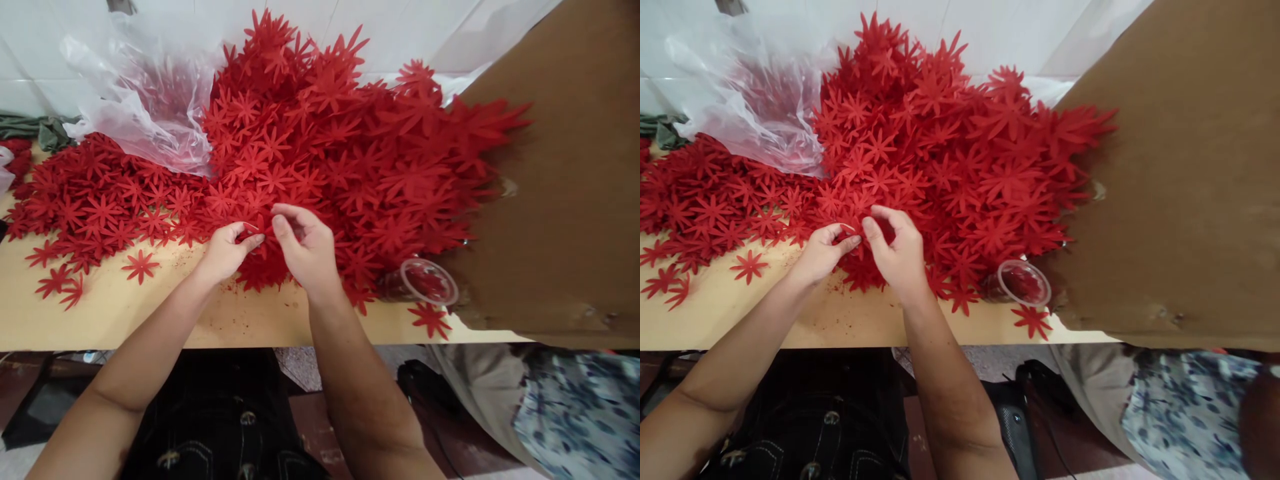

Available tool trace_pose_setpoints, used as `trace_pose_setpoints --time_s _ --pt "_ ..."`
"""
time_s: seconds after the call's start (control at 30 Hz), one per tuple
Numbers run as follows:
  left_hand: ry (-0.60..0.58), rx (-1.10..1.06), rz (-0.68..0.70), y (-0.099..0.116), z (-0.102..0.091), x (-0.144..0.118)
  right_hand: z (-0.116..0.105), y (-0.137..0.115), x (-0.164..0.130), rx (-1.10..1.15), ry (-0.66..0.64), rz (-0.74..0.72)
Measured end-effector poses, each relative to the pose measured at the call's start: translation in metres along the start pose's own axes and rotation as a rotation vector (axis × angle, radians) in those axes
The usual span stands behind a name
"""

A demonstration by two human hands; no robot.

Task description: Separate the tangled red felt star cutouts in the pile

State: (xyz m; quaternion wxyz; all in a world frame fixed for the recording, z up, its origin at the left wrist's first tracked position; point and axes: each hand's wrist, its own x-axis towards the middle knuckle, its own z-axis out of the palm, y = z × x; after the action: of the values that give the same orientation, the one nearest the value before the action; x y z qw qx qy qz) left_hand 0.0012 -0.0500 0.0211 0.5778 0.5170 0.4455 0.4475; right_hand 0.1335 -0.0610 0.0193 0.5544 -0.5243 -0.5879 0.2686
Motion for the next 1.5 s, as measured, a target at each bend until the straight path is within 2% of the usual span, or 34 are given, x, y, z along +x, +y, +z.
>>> trace_pose_setpoints --time_s 0.1,0.23,0.3,0.4,0.5,0.73,0.93,1.03,1.13,1.23,1.37,1.5 --pt "0.002 -0.006 -0.004 -0.001 0.0 0.0 0.004 -0.008 -0.006 0.11 -0.176 0.078" --pt "0.06 -0.001 0.016 -0.002 -0.003 0.001 0.006 -0.006 -0.005 0.319 -0.27 0.161" --pt "0.035 0.008 0.025 -0.002 -0.003 0.0 0.006 -0.003 -0.004 0.376 -0.267 0.187" --pt "-0.017 0.018 0.021 0.0 0.0 -0.003 0.005 0.001 -0.002 0.369 -0.196 0.216" --pt "-0.007 0.024 0.028 0.001 0.004 -0.004 0.005 0.002 -0.002 0.344 -0.138 0.214" --pt "0.048 0.107 0.01 0.001 0.002 -0.002 0.004 -0.001 -0.005 0.383 -0.178 0.2" --pt "-0.037 0.138 0.024 -0.004 0.003 -0.002 0.005 0.003 -0.004 0.4 -0.25 0.213" --pt "-0.041 0.094 0.046 -0.004 0.004 -0.004 0.006 0.007 -0.002 0.424 -0.193 0.226" --pt "-0.094 0.017 0.036 -0.001 0.003 -0.007 0.005 0.01 0.0 0.476 -0.035 0.263" --pt "-0.088 -0.019 0.058 0.002 0.0 -0.009 0.003 0.01 0.001 0.454 0.08 0.242" --pt "-0.008 0.037 0.045 0.001 -0.002 -0.007 -0.001 0.008 0.003 0.322 0.099 0.19" --pt "0.042 0.028 0.021 -0.003 -0.001 -0.004 -0.005 0.016 0.009 0.22 0.123 0.167"
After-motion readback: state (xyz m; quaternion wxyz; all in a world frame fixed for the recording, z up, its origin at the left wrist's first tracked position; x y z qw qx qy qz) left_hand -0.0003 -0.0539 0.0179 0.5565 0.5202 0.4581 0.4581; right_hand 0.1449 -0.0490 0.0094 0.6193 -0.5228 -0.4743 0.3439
